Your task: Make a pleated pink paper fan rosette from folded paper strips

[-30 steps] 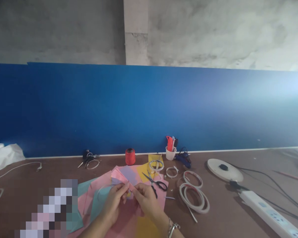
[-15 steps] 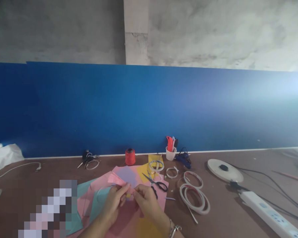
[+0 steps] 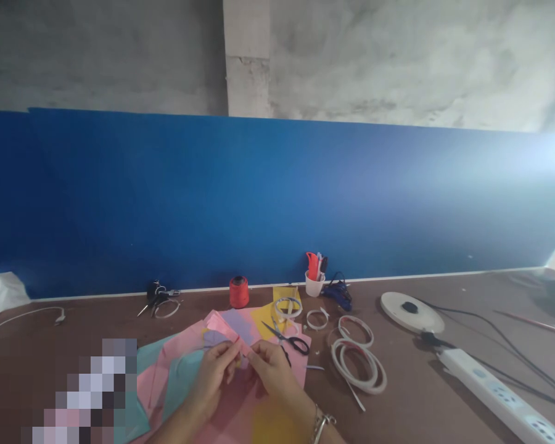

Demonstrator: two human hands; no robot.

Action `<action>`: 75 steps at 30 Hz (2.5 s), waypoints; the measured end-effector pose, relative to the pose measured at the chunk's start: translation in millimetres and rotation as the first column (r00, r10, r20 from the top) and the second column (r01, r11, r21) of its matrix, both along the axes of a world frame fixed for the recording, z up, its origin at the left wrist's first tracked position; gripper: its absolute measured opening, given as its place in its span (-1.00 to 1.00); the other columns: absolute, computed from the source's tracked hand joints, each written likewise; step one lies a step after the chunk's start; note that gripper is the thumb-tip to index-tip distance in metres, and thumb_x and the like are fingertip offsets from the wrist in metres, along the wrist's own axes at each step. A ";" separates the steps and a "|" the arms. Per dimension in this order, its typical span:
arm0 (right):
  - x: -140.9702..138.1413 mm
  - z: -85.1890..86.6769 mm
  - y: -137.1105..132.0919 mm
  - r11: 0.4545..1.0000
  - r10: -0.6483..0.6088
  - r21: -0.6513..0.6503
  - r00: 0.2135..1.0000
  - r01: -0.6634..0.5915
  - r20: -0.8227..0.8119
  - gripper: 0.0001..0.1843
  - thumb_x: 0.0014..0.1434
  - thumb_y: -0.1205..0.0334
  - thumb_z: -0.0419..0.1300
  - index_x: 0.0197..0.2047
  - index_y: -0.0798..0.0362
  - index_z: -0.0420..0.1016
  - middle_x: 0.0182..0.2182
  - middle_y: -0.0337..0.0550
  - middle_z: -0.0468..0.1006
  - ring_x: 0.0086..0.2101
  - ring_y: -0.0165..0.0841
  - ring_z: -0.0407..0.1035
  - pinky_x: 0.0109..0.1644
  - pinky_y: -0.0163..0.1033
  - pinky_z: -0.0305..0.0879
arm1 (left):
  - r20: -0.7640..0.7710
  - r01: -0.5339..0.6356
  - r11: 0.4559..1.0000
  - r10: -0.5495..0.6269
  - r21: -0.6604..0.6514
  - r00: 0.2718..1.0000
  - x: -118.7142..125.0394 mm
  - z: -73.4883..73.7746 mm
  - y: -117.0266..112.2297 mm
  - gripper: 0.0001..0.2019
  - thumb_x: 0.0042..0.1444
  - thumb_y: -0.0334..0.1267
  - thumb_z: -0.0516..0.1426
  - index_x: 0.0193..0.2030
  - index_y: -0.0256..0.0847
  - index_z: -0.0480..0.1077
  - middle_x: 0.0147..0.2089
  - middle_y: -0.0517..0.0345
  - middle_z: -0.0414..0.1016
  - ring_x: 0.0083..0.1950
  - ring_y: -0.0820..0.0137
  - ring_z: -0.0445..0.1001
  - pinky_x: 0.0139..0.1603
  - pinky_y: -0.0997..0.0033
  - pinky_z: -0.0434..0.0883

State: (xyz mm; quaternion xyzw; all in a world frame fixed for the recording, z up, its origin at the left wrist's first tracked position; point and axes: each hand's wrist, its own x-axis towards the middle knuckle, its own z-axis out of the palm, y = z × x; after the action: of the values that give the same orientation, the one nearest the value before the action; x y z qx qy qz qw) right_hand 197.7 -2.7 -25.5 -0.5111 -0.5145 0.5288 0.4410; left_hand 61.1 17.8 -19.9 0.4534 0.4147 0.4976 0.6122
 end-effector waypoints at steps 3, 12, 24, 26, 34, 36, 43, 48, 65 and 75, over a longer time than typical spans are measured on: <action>0.0 1.3 -1.4 1.000 0.019 0.004 1.000 -0.020 0.013 -0.49 -0.04 -0.25 0.16 -0.46 0.09 0.29 -0.68 -0.29 0.47 -0.82 -0.56 0.19 -0.79 -0.47 -0.07 | 0.035 -0.068 0.997 0.067 0.021 0.997 1.0 0.2 -2.3 -0.55 -0.20 0.06 0.27 -0.72 -0.25 0.24 -0.74 0.35 0.12 -0.67 0.61 0.05 -0.61 0.55 0.02; -4.1 4.1 -3.9 1.000 0.028 0.005 1.000 -0.028 -0.014 -0.49 -0.06 -0.26 0.16 -0.44 0.07 0.29 -0.68 -0.30 0.45 -0.79 -0.51 0.22 -0.77 -0.44 0.04 | 0.132 -0.008 0.999 0.013 -0.041 0.991 -2.3 2.3 -1.5 -0.62 -0.22 -0.04 0.30 -0.66 -0.24 0.25 -0.71 0.35 0.17 -0.66 0.60 0.09 -0.60 0.55 0.05; 2.0 11.0 -3.9 0.963 -0.104 0.265 0.974 0.049 0.201 -0.68 0.02 0.00 0.18 -0.49 0.11 0.45 -0.58 -0.24 0.42 -0.52 -0.44 0.28 -0.46 -0.35 0.16 | -0.023 0.048 0.999 -0.049 -0.023 0.999 -3.7 7.5 -1.8 -0.62 -0.25 -0.01 0.32 -0.69 -0.27 0.32 -0.73 0.30 0.21 -0.66 0.57 0.13 -0.60 0.51 0.05; 1.8 11.0 -3.0 0.955 -0.140 0.282 0.978 0.092 0.156 -0.65 0.00 -0.03 0.21 -0.51 0.12 0.48 -0.58 -0.23 0.42 -0.51 -0.42 0.25 -0.43 -0.33 0.15 | 0.042 0.088 0.996 -0.087 -0.028 0.995 -2.5 8.0 -4.6 -0.64 -0.23 -0.03 0.32 -0.66 -0.27 0.34 -0.72 0.30 0.23 -0.64 0.56 0.17 -0.59 0.53 0.10; -5.9 16.3 -6.0 0.974 -0.170 0.109 0.960 0.198 -0.221 -0.59 -0.12 -0.12 0.31 -0.48 0.11 0.47 -0.66 -0.34 0.28 -0.64 -0.53 0.11 -0.56 -0.38 0.01 | 0.143 0.231 0.966 -0.213 -0.117 0.966 3.4 5.7 -13.5 -0.66 -0.22 -0.09 0.34 -0.37 -0.23 0.39 -0.56 0.30 0.38 -0.58 0.54 0.27 -0.57 0.57 0.12; -7.3 15.6 -7.2 0.986 -0.143 0.030 0.934 0.162 -0.328 -0.62 -0.13 -0.07 0.33 -0.48 0.09 0.43 -0.70 -0.38 0.28 -0.69 -0.55 0.08 -0.60 -0.39 -0.02 | 0.111 0.254 0.962 -0.243 -0.101 0.964 4.7 5.2 -13.0 -0.64 -0.23 -0.03 0.33 -0.39 -0.25 0.40 -0.54 0.25 0.42 -0.56 0.51 0.30 -0.53 0.54 0.16; -10.1 11.1 -7.0 0.987 -0.162 -0.066 0.877 0.149 -0.452 -0.70 -0.18 0.10 0.33 -0.59 0.07 0.31 -0.73 -0.38 0.29 -0.70 -0.55 0.11 -0.61 -0.41 -0.01 | -0.206 0.135 0.977 -0.100 0.164 0.973 9.8 5.0 -14.9 -0.81 -0.14 -0.22 0.20 -0.64 -0.23 0.35 -0.62 0.23 0.38 -0.50 0.43 0.31 -0.44 0.48 0.22; -15.1 4.4 -5.8 0.977 -0.214 -0.101 0.869 0.188 -0.446 -0.69 -0.20 0.09 0.31 -0.62 0.06 0.26 -0.76 -0.41 0.23 -0.72 -0.57 0.05 -0.66 -0.42 -0.10 | -0.263 0.155 0.974 -0.107 0.168 0.959 12.3 10.7 -21.0 -0.83 -0.15 -0.28 0.14 -0.68 -0.20 0.29 -0.66 0.22 0.36 -0.55 0.42 0.30 -0.48 0.47 0.22; 2.9 23.1 -9.6 0.996 -0.034 -0.088 0.905 -0.004 -0.423 -0.76 -0.15 0.16 0.25 -0.63 0.08 0.29 -0.72 -0.34 0.29 -0.66 -0.53 0.12 -0.58 -0.38 -0.06 | -0.227 -0.203 0.896 0.310 0.395 0.923 -19.2 14.5 6.8 -0.77 -0.03 -0.10 0.17 -0.31 -0.22 0.43 -0.44 0.18 0.40 -0.39 0.37 0.38 -0.39 0.47 0.31; 14.3 24.1 0.1 0.964 -0.244 -0.044 0.802 0.263 -0.545 -0.71 -0.07 0.05 0.30 -0.45 0.04 0.32 -0.66 -0.37 0.25 -0.60 -0.48 0.16 -0.50 -0.34 0.04 | -0.434 -0.422 0.775 0.619 0.470 0.654 -43.8 5.5 28.2 -0.34 -0.01 -0.28 0.12 0.27 -0.35 0.11 0.20 -0.24 0.25 0.12 0.13 0.34 -0.05 0.29 0.35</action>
State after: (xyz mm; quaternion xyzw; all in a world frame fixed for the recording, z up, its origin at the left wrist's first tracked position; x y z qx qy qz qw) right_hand 212.0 -2.6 -1.3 -0.3956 -0.3033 0.5801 0.6442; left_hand 17.3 46.0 -14.4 0.5343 0.6018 0.5574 0.2040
